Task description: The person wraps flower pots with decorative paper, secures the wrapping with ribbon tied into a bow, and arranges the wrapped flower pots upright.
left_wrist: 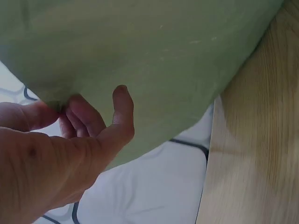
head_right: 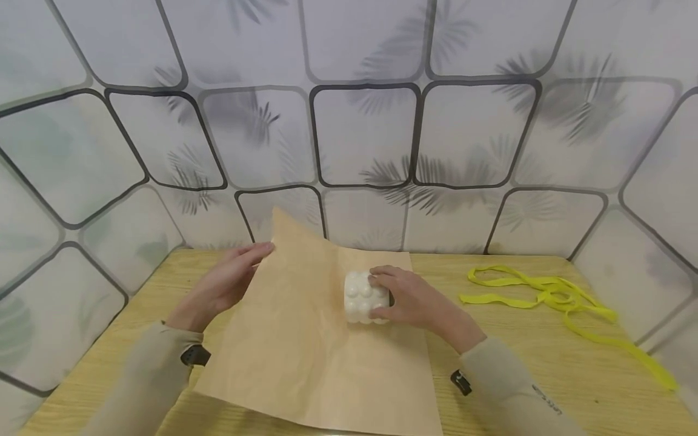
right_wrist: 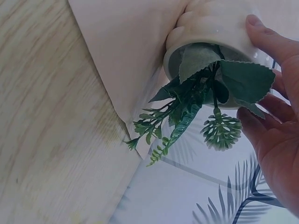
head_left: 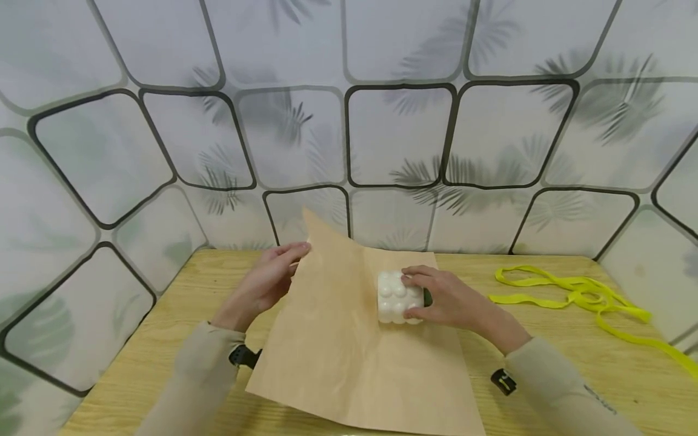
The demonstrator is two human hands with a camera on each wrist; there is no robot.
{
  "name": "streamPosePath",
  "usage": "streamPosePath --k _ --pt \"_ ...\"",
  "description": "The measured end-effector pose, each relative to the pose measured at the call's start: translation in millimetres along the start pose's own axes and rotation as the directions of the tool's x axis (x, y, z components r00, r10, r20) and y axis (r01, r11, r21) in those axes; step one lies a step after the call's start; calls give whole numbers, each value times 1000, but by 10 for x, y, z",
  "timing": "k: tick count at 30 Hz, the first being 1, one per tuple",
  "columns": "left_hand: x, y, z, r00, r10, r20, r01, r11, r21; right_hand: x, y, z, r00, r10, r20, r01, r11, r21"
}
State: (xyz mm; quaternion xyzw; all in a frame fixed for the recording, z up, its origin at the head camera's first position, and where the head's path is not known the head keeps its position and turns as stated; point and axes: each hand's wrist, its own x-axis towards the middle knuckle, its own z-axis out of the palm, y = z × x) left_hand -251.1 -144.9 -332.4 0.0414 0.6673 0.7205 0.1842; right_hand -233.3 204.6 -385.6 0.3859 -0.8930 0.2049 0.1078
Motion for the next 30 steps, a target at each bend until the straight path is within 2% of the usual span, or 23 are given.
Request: streamPosePath --k 5,11,21,30 --pt "33 38 147 999 2 46 2 996 -91 3 -6 7 1000 -13 -16 13 1000 1" --pt "47 121 353 996 16 87 -4 991 -135 0 -6 6 1000 -20 -24 20 1000 7" --pt "144 187 721 998 19 55 -13 993 -119 -3 -10 4 1000 -24 -17 24 1000 6" --pt "227 202 1006 990 22 140 -3 990 -140 5 -14 5 1000 1 -20 -1 1000 13"
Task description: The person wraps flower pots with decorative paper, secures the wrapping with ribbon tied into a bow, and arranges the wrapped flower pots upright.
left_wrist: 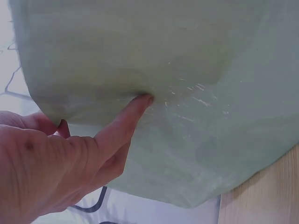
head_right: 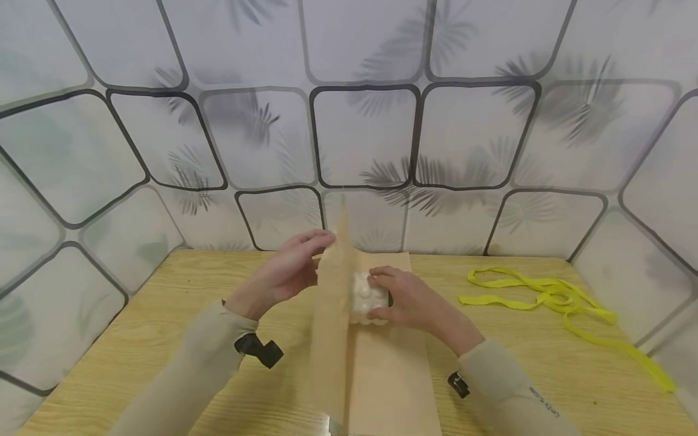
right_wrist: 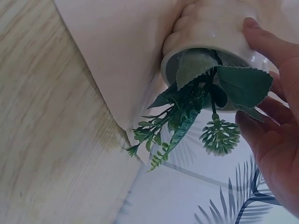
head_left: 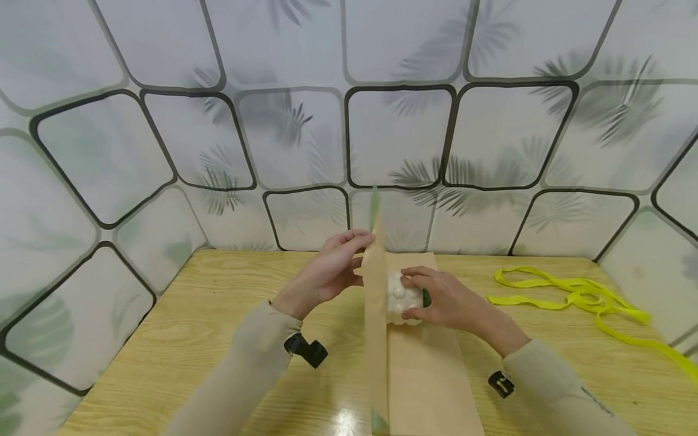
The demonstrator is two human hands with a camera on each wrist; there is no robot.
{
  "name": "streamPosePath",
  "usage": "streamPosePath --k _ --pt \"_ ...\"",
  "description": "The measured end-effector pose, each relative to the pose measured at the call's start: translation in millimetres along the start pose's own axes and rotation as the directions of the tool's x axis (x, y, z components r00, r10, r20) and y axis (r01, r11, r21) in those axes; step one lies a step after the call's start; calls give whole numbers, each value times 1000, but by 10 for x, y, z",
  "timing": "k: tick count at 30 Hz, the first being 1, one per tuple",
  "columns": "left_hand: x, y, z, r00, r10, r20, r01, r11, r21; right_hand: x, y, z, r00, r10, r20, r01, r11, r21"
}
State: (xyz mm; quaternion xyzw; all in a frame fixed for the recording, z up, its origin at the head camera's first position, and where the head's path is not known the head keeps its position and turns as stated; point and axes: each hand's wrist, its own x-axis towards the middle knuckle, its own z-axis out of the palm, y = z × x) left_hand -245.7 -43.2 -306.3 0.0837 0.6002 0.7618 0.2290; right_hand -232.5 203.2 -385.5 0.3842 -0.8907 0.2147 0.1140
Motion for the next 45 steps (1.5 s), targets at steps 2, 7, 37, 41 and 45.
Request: streamPosePath --k 2,7,37,41,45 --pt "15 -16 33 1000 3 13 -3 1000 5 -2 -4 2 1000 0 -7 0 1000 7" --pt "48 -49 90 1000 9 18 -9 1000 26 -15 -3 4 1000 3 -14 -3 1000 20" --pt "206 -212 326 1000 -26 -2 26 994 108 -12 -466 -609 886 440 -146 -381 871 310" --pt "230 -241 352 999 -37 -9 38 993 114 -8 -515 -621 886 457 -75 -414 854 316" --pt "244 -241 367 999 -48 -15 49 993 111 8 -527 -603 888 457 -49 -425 857 293"
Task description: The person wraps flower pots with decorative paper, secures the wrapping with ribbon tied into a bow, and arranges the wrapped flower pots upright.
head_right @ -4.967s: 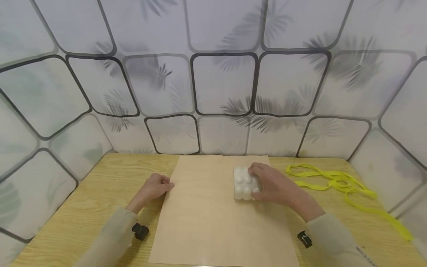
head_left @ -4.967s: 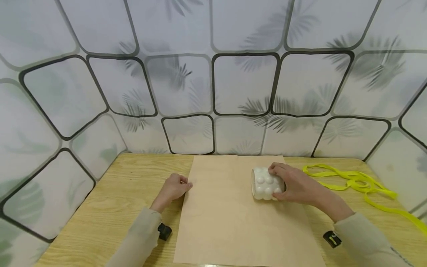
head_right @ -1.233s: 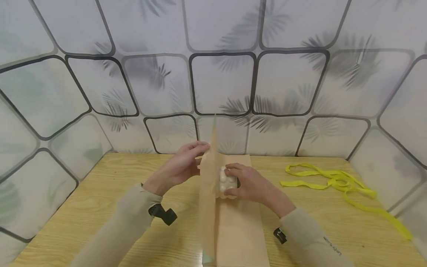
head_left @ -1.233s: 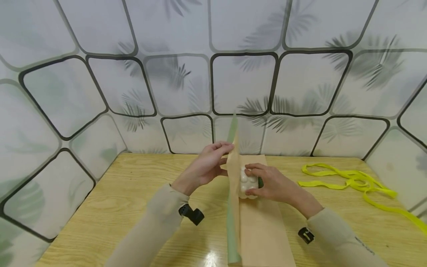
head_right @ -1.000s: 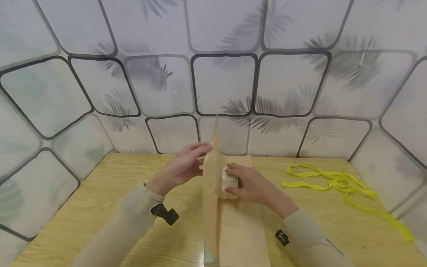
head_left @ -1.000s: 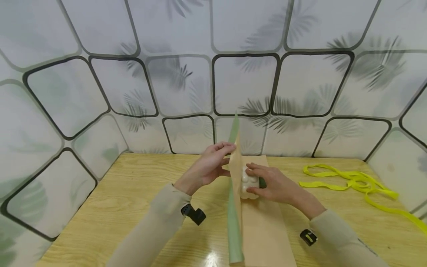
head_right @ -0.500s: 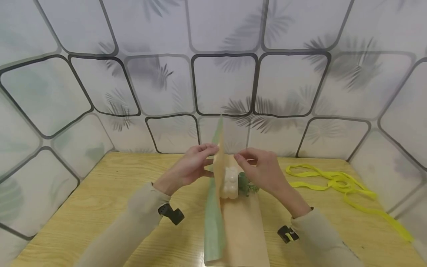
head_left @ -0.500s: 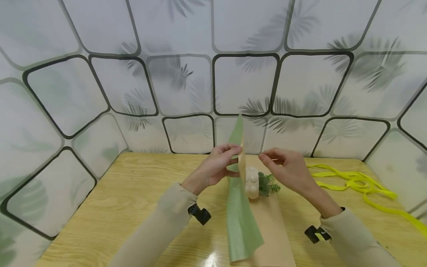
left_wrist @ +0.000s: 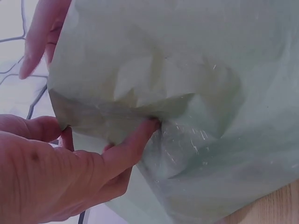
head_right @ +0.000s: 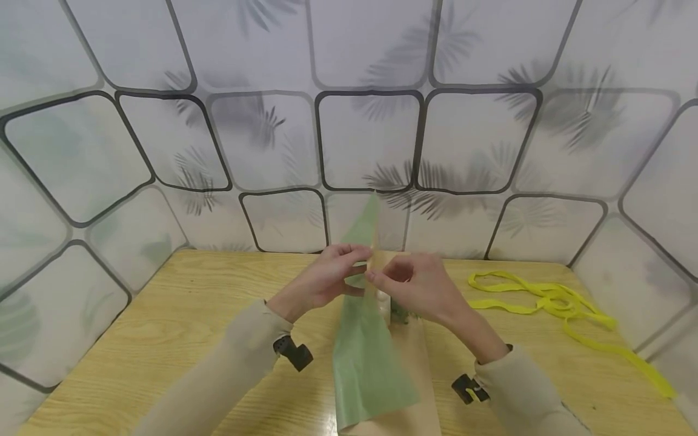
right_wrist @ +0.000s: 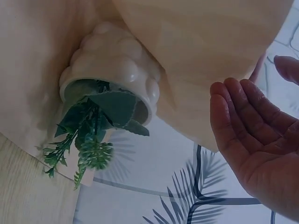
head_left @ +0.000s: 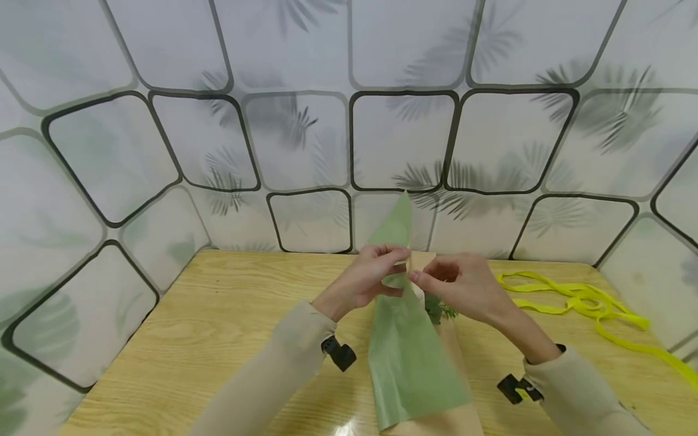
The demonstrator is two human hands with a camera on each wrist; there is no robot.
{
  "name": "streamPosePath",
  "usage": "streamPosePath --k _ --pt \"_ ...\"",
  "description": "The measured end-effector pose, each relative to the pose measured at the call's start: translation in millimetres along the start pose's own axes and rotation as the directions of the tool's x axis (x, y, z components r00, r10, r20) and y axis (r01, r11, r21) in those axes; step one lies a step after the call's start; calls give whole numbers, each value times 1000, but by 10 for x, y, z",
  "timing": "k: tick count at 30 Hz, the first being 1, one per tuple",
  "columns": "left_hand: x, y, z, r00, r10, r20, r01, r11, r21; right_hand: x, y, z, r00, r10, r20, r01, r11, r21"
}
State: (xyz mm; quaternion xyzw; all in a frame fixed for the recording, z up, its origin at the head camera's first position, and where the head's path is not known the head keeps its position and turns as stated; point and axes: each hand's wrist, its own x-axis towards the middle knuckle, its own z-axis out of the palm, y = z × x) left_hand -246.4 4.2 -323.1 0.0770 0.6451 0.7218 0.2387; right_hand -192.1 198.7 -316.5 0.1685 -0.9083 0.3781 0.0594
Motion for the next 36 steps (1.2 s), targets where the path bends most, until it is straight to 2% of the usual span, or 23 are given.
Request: streamPosePath --k 6,12,14,17,19,21,24,27,32,36 --pt "4 4 25 1000 -25 -4 25 1000 -11 13 30 58 999 6 37 -5 999 -31" --pt "-15 -60 -18 1000 -9 -17 8 999 -40 -19 67 89 1000 0 -23 -1 999 -32" --pt "-39 -112 -71 998 14 -57 -17 999 -42 -37 91 88 998 37 -46 -38 999 -22" --pt "-76 -214 -171 986 43 -160 -40 999 26 -71 132 72 992 108 -61 -108 994 2" --pt "-98 -291 -234 973 45 -226 -22 994 104 -91 170 58 989 141 -54 -140 990 13" --pt "-115 -363 -283 964 30 -264 21 982 187 -113 212 42 985 167 -45 -166 986 17" --pt "-127 -459 -319 967 -1 -253 75 956 285 -148 296 31 978 208 -27 -208 978 12" --pt "-127 -532 -322 976 -3 -217 79 935 344 -200 396 41 970 243 10 -243 970 18" --pt "-112 -572 -301 974 19 -227 61 939 339 -285 546 95 958 275 80 -280 958 54" --pt "-96 -572 -285 970 15 -242 67 944 324 -304 570 107 953 295 65 -299 952 65"
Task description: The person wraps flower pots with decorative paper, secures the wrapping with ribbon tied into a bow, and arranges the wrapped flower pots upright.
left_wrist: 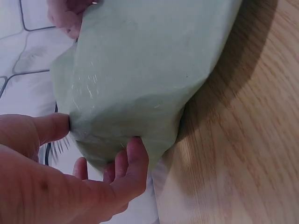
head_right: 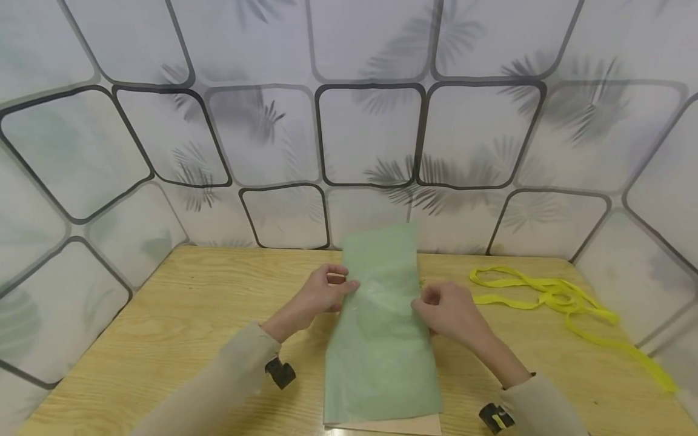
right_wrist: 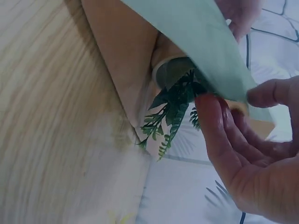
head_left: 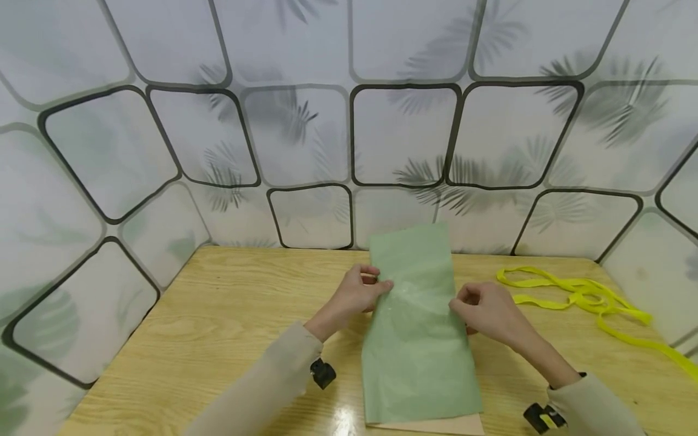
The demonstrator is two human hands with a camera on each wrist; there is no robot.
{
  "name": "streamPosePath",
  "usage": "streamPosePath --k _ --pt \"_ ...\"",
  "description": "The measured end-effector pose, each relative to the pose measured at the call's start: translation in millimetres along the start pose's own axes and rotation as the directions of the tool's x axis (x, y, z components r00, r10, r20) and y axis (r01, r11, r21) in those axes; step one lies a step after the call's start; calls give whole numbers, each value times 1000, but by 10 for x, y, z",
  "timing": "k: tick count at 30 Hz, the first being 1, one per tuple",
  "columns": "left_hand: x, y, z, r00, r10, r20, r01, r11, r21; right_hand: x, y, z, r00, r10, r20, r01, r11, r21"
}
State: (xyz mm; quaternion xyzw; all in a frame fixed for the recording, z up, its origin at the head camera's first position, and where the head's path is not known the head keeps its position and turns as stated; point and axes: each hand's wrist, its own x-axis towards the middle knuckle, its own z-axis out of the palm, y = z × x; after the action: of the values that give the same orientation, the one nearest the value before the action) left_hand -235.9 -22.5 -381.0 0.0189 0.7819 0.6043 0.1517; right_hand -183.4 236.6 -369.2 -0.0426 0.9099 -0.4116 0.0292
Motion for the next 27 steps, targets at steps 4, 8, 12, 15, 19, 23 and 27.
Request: streamPosePath --k 4,8,12,15,19,23,27 --pt "3 2 28 1000 7 -14 -7 1000 -3 47 -70 -27 996 -20 -92 23 999 28" --pt "-16 6 41 999 24 -23 -24 1000 -6 128 -123 -12 984 -52 -169 61 997 47" --pt "-32 -17 35 999 22 -28 -22 1000 -3 162 -94 37 980 -63 -186 74 996 52" --pt "-39 -47 38 1000 6 -24 -6 1000 2 161 -43 68 981 -71 -181 77 997 27" --pt "-41 -67 43 1000 -9 -21 9 1000 -2 157 5 112 972 -136 -191 127 990 -59" --pt "-33 -54 58 1000 -7 -28 7 1000 4 167 0 120 941 -238 -242 200 965 -172" --pt "-29 -45 79 999 7 -35 -7 1000 14 203 -45 88 860 -409 -306 316 897 -310"
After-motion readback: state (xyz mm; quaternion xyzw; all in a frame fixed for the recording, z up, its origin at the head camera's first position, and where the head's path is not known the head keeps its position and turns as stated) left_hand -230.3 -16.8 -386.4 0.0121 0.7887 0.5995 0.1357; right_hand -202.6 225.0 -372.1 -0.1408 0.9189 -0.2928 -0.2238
